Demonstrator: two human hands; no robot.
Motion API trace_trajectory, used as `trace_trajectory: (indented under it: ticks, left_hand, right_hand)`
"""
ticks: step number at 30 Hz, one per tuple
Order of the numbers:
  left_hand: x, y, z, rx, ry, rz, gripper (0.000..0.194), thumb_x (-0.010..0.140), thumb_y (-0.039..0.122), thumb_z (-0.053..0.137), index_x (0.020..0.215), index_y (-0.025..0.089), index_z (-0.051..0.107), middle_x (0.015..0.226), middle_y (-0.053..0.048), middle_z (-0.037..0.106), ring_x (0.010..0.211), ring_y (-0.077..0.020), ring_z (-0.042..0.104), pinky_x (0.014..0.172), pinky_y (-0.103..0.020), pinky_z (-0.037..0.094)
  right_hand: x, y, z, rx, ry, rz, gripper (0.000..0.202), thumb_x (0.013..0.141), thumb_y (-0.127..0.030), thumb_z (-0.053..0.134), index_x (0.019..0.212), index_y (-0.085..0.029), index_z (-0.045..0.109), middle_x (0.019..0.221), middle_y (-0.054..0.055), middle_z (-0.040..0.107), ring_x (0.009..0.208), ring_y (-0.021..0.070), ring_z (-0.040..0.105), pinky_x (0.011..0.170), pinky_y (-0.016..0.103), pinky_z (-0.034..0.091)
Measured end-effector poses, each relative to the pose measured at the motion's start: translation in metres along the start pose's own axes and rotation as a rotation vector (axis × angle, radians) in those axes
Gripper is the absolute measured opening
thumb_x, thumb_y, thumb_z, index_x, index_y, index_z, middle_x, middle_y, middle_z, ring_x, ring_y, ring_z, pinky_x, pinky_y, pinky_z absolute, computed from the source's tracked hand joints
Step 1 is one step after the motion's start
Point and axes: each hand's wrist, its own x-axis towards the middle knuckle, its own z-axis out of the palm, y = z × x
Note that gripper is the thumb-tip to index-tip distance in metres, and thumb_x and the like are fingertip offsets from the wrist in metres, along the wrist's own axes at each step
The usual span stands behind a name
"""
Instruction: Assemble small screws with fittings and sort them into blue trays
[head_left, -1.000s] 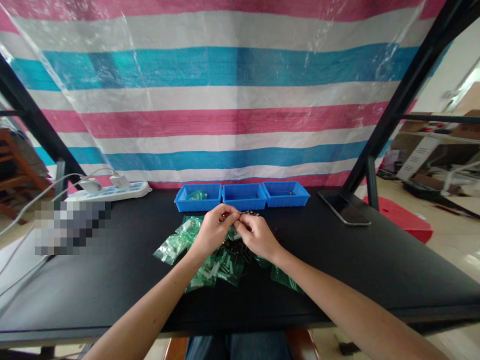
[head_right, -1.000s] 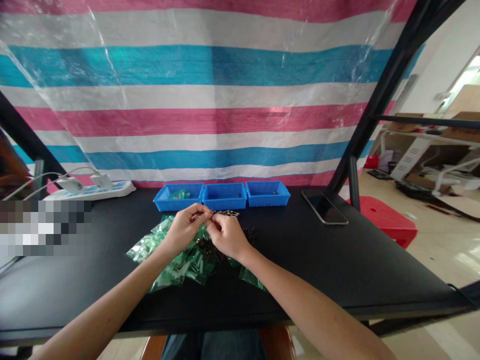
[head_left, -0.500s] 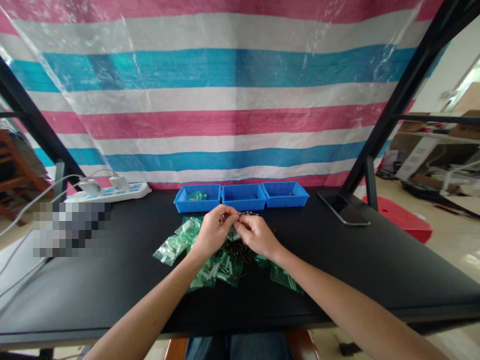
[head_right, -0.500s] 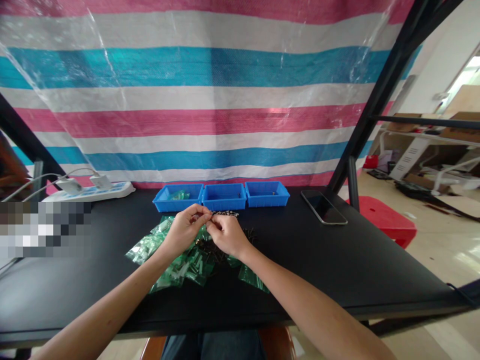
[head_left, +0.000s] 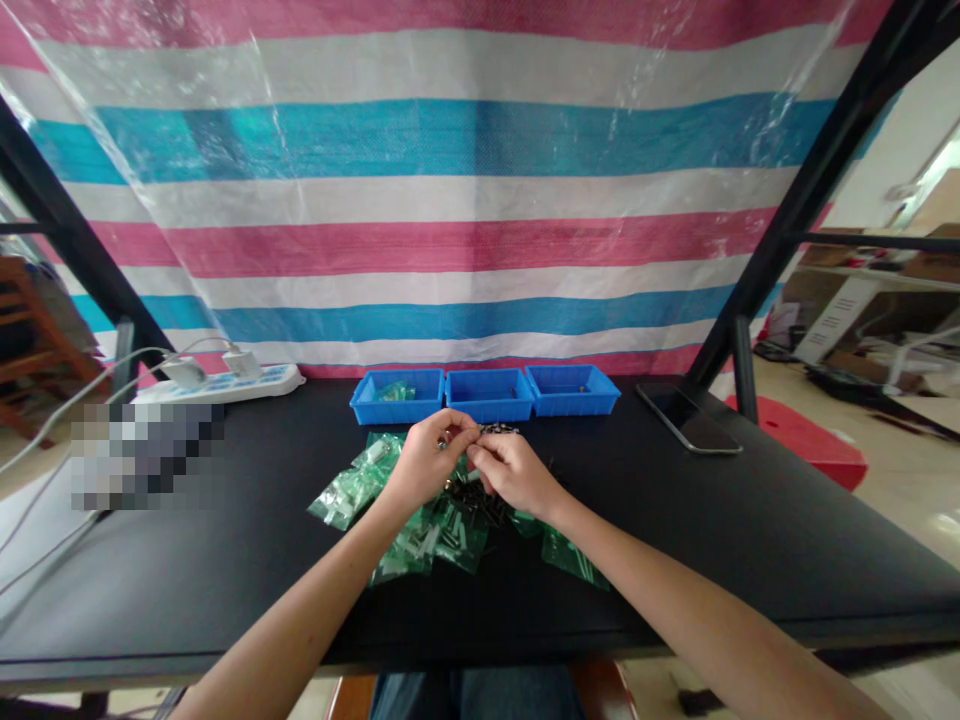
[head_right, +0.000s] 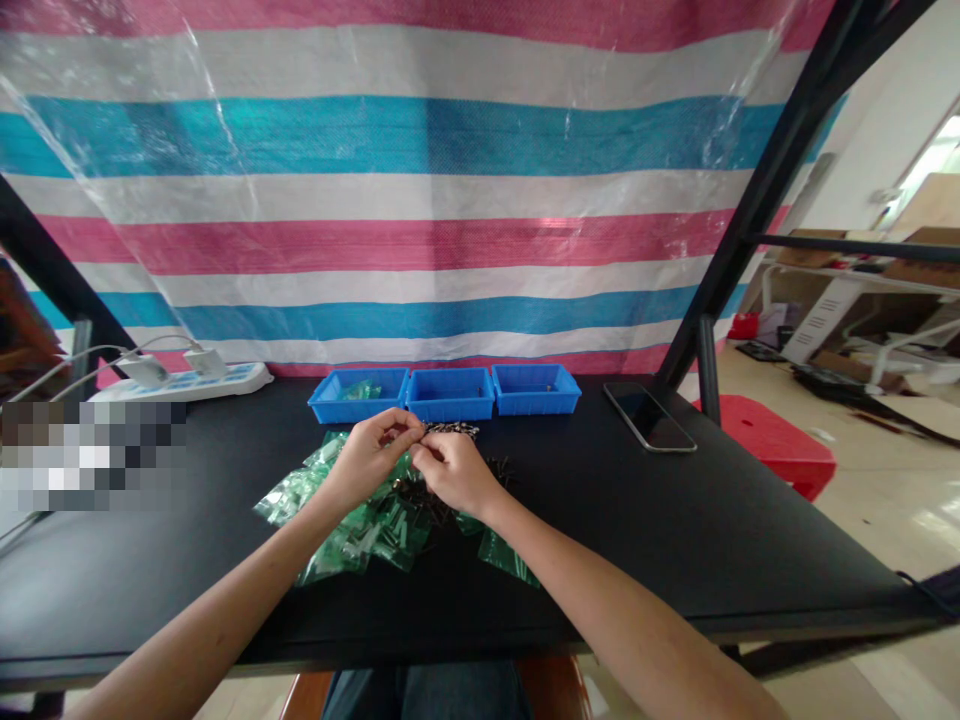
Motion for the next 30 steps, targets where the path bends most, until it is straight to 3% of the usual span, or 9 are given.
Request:
trace_trajectory:
  ticks: [5,8,11,15,20,30]
  left_hand:
    - [0.001,-0.001,-0.007,0.153,-0.070,0.054,0.022,0.083,0.028,0.047,0.091,0.017,0.065,0.082,-0.004,0.067,0.070,-0.0151,0.058,0.065,-0.024,0.044]
    - [0.001,-0.004,-0.009,0.324,-0.193,0.183,0.022,0.083,0.022,0.046,0.088,0.020,0.067,0.083,-0.004,0.067,0.076,-0.0168,0.059,0.071,-0.025,0.044]
    - [0.000,-0.006,-0.010,0.389,-0.246,0.216,0.023,0.084,0.022,0.046,0.091,0.021,0.067,0.086,-0.004,0.067,0.080,-0.0177,0.060,0.072,-0.025,0.044]
    - [-0.001,-0.006,-0.011,0.396,-0.221,0.197,0.025,0.085,0.025,0.047,0.103,0.022,0.064,0.088,-0.003,0.068,0.080,-0.0173,0.061,0.070,-0.024,0.044]
    - [0.000,-0.006,-0.012,0.418,-0.238,0.247,0.021,0.086,0.023,0.046,0.092,0.021,0.066,0.085,-0.003,0.067,0.081,-0.0168,0.059,0.072,-0.024,0.042]
    - [0.001,-0.009,-0.012,0.470,-0.159,0.158,0.016,0.086,0.022,0.048,0.085,0.019,0.064,0.085,-0.001,0.067,0.074,-0.0142,0.059,0.065,-0.022,0.041]
  right_hand:
    - [0.001,0.004,-0.007,-0.362,0.050,-0.117,0.024,0.080,-0.018,0.046,0.056,-0.017,0.045,0.051,-0.003,0.046,0.049,0.0088,0.040,0.050,0.022,0.025]
    - [0.001,0.005,-0.014,-0.534,0.038,-0.102,0.021,0.079,-0.019,0.048,0.059,-0.017,0.048,0.053,-0.002,0.049,0.050,0.0096,0.042,0.052,0.023,0.025]
    - [0.001,0.005,-0.017,-0.616,0.050,-0.086,0.019,0.080,-0.021,0.047,0.062,-0.018,0.051,0.056,0.000,0.054,0.053,0.0112,0.046,0.052,0.023,0.025]
    - [0.000,0.005,-0.017,-0.673,0.037,-0.103,0.016,0.080,-0.021,0.046,0.067,-0.018,0.055,0.061,0.001,0.058,0.058,0.0131,0.051,0.054,0.023,0.026]
    - [-0.001,0.004,-0.017,-0.693,0.016,-0.119,0.014,0.079,-0.022,0.047,0.069,-0.018,0.056,0.063,0.001,0.059,0.060,0.0138,0.053,0.055,0.024,0.026]
    - [-0.001,0.004,-0.017,-0.633,0.068,-0.132,0.014,0.084,-0.025,0.047,0.075,-0.018,0.055,0.061,-0.001,0.057,0.058,0.0117,0.051,0.055,0.022,0.027]
